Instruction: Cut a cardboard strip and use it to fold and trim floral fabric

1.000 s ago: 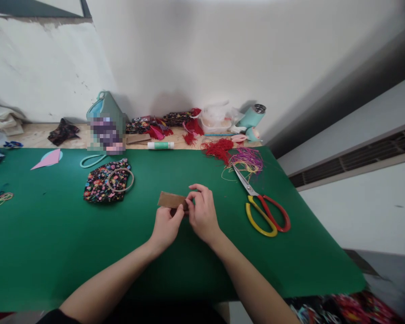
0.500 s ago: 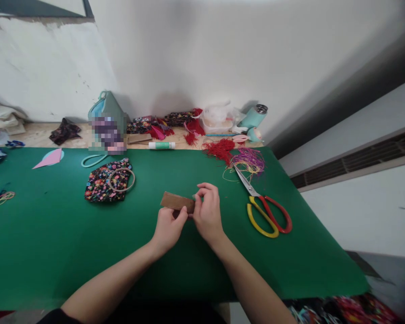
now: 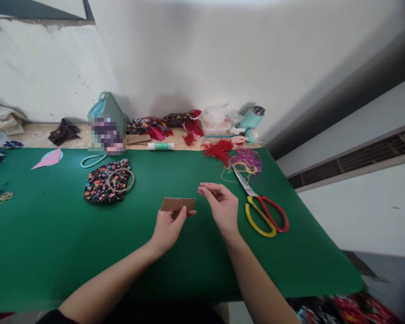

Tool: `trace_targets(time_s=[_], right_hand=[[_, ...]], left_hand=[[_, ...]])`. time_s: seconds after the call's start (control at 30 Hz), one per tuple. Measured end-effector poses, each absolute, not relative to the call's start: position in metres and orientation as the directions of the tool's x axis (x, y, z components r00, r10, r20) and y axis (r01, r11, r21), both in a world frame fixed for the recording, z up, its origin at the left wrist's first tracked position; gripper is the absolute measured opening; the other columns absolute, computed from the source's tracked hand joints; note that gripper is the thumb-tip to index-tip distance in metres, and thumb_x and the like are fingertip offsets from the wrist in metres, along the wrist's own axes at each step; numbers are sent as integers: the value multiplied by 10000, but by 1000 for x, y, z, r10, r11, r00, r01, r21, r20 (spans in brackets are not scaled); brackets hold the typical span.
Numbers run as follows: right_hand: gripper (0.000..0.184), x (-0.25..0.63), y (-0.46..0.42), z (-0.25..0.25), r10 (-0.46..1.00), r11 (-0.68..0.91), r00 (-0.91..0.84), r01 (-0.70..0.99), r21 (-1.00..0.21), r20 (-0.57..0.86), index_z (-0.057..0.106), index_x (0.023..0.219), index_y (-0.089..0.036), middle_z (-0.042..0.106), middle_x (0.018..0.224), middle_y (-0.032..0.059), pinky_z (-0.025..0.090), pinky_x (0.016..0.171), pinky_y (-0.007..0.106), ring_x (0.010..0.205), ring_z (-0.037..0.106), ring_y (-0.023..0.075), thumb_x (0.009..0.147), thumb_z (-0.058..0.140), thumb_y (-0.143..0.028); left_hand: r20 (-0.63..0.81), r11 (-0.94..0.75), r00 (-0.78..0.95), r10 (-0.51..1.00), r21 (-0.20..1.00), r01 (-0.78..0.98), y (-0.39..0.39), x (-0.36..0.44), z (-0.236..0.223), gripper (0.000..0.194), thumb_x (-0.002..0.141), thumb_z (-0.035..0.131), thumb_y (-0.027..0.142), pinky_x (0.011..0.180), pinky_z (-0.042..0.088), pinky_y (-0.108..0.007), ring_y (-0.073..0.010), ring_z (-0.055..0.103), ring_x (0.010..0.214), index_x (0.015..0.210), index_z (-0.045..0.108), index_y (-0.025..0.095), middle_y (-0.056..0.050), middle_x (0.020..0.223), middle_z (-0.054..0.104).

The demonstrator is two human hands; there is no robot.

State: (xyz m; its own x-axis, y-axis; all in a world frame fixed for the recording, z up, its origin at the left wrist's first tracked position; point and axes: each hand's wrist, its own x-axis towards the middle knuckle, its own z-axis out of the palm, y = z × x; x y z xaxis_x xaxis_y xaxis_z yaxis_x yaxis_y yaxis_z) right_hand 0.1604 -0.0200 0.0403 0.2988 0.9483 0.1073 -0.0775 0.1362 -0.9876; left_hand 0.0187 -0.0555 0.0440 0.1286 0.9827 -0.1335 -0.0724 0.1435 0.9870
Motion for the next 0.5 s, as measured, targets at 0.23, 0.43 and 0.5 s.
trace_targets(time_s=[0.23, 0.43, 0.5], right_hand=[[113, 163, -19, 35, 950, 180, 274, -91, -979, 149, 722, 847, -203, 655, 983, 42, 574, 858, 407, 844, 671, 177, 771, 666, -265], [174, 164, -19, 33, 944, 205, 278, -64, -977, 179, 725, 906, -211, 622, 1044, 61, 549, 902, 458, 897, 652, 194, 793, 642, -313], [181, 165, -20, 32, 945, 210, 271, -77, -975, 182, 727, 910, -220, 612, 1057, 61, 534, 920, 469, 933, 640, 204, 793, 638, -327]], left_hand=[[-147, 158, 121, 982, 984, -83, -54, 19, 46, 274, 847, 523, 328, 821, 541, -356, -219, 696, 832, 942, 643, 101, -109, 871, 727], [-151, 162, 113, 982, 982, -96, -53, 17, 44, 271, 847, 526, 332, 831, 540, -365, -224, 697, 831, 925, 651, 104, -104, 845, 731], [-154, 166, 115, 981, 981, -97, -53, 17, 44, 278, 846, 527, 335, 827, 542, -362, -224, 697, 828, 927, 655, 101, -103, 834, 732]])
